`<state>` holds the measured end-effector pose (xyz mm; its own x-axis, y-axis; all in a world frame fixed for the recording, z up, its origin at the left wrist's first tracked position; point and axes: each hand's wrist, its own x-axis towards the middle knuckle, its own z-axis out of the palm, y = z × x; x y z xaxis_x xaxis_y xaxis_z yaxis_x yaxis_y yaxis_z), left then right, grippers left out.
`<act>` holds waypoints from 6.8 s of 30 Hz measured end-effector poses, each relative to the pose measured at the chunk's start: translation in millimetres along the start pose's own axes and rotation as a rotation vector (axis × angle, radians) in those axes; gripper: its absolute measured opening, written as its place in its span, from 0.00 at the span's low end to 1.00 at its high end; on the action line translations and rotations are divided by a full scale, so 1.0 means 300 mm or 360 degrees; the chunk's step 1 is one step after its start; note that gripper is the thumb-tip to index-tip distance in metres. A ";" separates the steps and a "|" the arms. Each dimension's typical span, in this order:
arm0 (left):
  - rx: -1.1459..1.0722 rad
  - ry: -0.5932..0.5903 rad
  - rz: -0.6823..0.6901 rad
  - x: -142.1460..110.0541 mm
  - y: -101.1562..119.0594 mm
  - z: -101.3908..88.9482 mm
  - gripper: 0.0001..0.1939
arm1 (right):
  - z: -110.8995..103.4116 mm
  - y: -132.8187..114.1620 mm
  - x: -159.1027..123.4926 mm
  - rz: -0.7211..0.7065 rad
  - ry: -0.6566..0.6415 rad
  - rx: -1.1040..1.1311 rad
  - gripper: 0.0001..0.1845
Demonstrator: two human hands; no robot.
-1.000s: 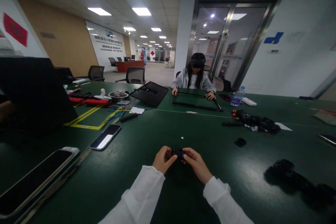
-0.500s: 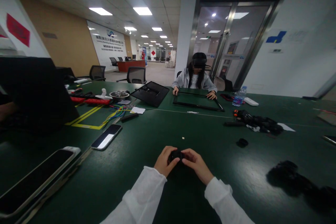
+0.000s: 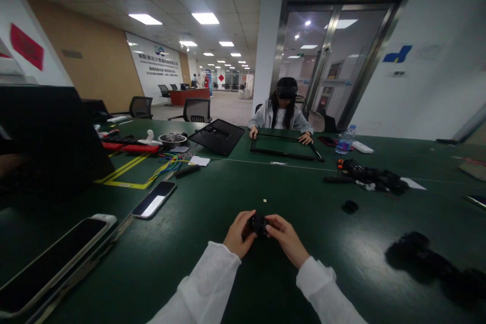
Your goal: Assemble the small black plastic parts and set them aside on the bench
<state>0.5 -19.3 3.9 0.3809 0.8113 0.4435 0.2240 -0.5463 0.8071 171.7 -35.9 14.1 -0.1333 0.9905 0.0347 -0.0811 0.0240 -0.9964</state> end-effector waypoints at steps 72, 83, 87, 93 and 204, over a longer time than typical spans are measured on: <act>-0.0059 0.0138 -0.0374 0.007 -0.031 0.017 0.17 | 0.006 -0.027 -0.010 0.0027 0.0016 -0.0030 0.14; -0.0005 -0.0160 -0.0247 0.003 0.020 -0.010 0.26 | 0.001 -0.015 -0.009 0.0057 0.0062 0.0068 0.16; -0.0052 -0.0120 -0.0293 0.001 0.009 -0.003 0.24 | 0.003 -0.009 -0.002 0.0049 0.0088 0.0066 0.17; 0.0002 -0.0057 -0.0440 0.000 -0.007 0.007 0.23 | 0.002 -0.021 -0.008 0.0050 0.0053 0.0036 0.17; -0.0082 -0.0009 -0.0453 0.004 -0.022 -0.004 0.19 | 0.011 -0.050 -0.020 0.0078 -0.0005 -0.0078 0.15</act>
<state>-1.5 -14.4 -0.5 0.3145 0.9293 0.1938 0.2767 -0.2851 0.9177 170.3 -42.6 29.1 -0.1393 0.9902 -0.0141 -0.0260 -0.0179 -0.9995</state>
